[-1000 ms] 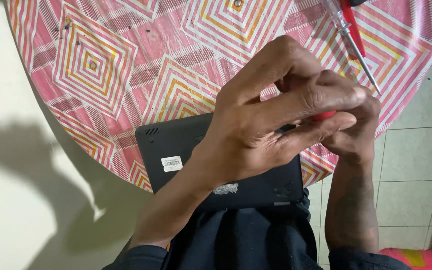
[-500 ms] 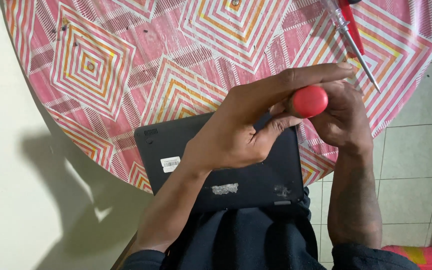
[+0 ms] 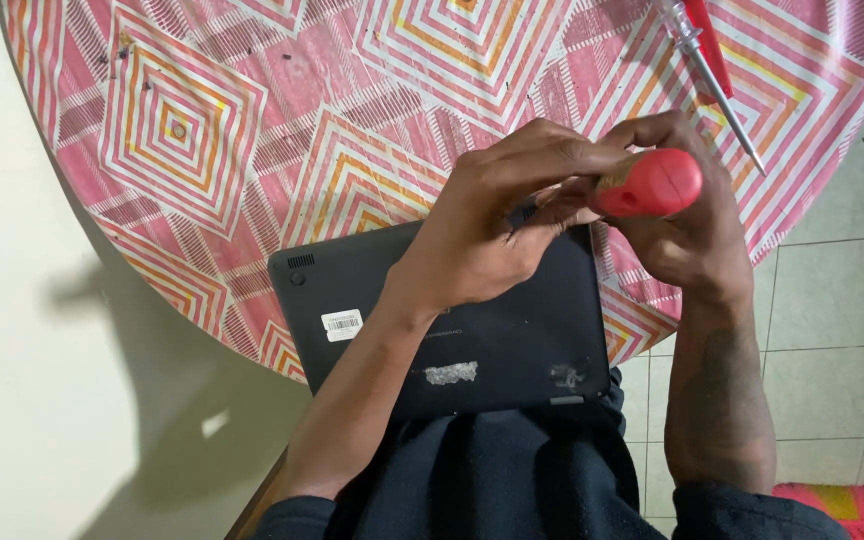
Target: The person opens a black Dell laptop, flips it over, and uses a red screwdriver to remove screws from the bottom casing. They then use a metal prying tool to separate the back cover, revealing the internal components.
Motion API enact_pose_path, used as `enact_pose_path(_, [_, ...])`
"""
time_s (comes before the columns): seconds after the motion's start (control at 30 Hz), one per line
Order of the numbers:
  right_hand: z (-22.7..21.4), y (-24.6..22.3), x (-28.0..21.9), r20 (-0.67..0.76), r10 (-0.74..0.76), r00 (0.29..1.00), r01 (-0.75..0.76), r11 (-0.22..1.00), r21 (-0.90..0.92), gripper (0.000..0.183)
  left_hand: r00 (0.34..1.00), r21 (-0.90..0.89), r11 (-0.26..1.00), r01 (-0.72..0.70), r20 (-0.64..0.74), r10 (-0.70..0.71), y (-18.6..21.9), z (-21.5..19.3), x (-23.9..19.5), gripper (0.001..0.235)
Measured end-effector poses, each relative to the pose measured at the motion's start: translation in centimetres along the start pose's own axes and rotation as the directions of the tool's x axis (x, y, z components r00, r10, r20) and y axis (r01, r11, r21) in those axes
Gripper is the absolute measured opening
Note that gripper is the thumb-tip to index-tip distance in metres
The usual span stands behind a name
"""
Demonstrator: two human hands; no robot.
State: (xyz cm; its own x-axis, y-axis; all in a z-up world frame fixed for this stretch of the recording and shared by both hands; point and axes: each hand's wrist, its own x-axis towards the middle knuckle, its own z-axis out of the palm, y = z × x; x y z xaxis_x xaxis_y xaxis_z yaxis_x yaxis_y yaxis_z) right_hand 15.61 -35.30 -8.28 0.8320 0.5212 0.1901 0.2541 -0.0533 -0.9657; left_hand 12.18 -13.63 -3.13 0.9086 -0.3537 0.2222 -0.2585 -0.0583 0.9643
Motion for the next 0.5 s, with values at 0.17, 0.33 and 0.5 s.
enact_pose_path(0.17, [0.0,-1.1,0.1,0.018,0.023,1.000,-0.021,0.994,-0.108,0.042,0.996,-0.049,0.998,0.034,-0.085,-0.038,0.5,0.3,0.3,0.029])
enact_pose_path(0.33, [1.8,-0.7,0.2,-0.099,-0.150,0.984,0.114,0.947,-0.302,0.031,0.979,0.069,0.996,0.052,-0.203,-0.037,0.7,1.2,1.2,0.028])
enact_pose_path(0.5, [1.4,-2.4,1.3,0.014,-0.160,0.987,0.159,0.961,-0.227,0.003,0.994,0.031,0.998,0.060,-0.089,-0.057,-1.3,1.0,-0.3,0.036])
